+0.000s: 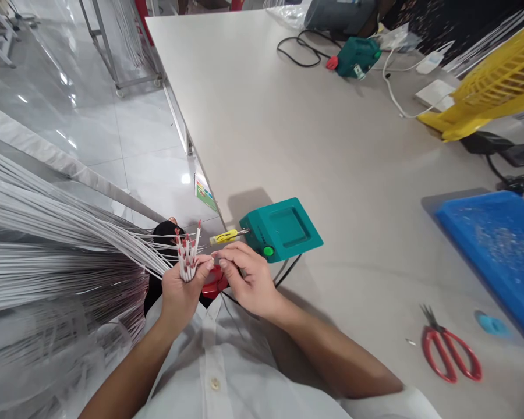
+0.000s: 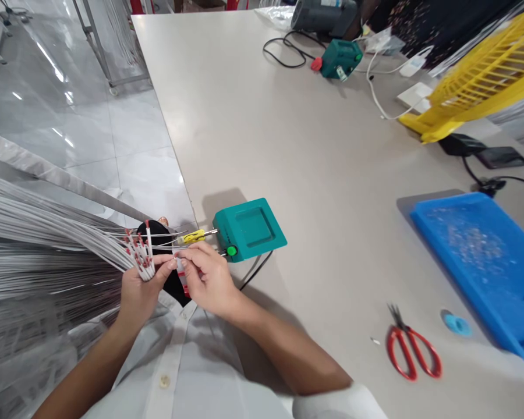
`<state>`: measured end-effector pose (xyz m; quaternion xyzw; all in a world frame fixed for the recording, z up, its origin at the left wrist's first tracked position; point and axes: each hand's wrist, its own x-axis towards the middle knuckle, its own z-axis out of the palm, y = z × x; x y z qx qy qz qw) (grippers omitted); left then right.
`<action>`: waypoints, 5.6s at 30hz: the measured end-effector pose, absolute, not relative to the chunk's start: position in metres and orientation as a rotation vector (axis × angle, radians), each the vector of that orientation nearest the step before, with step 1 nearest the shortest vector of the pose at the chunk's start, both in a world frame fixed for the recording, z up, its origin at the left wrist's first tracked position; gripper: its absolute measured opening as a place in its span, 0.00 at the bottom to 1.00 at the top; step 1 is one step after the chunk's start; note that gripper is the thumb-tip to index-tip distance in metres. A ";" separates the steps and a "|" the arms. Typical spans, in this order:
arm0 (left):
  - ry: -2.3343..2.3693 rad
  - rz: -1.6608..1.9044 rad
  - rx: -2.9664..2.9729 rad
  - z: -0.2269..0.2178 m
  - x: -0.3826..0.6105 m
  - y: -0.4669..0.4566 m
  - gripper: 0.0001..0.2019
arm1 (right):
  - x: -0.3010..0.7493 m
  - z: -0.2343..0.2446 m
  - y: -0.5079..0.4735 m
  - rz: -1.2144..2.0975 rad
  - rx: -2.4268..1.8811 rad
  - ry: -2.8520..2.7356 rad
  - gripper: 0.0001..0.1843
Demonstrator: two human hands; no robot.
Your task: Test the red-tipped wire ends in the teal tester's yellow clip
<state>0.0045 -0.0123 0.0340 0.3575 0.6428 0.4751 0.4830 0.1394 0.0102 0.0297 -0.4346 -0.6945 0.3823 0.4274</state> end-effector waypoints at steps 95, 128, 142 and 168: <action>1.326 1.130 0.664 0.018 0.003 -0.007 0.25 | 0.170 0.055 0.050 -0.283 -1.169 -2.820 0.18; 1.440 1.084 0.762 0.010 0.005 0.004 0.24 | 0.168 0.048 0.067 -0.093 -1.133 -2.871 0.33; 1.293 1.202 0.619 0.022 -0.007 -0.007 0.09 | 0.161 0.054 0.039 0.247 -0.935 -2.334 0.11; 1.298 0.987 0.749 0.017 -0.015 -0.011 0.11 | 0.147 0.037 0.022 1.189 -0.795 -1.702 0.04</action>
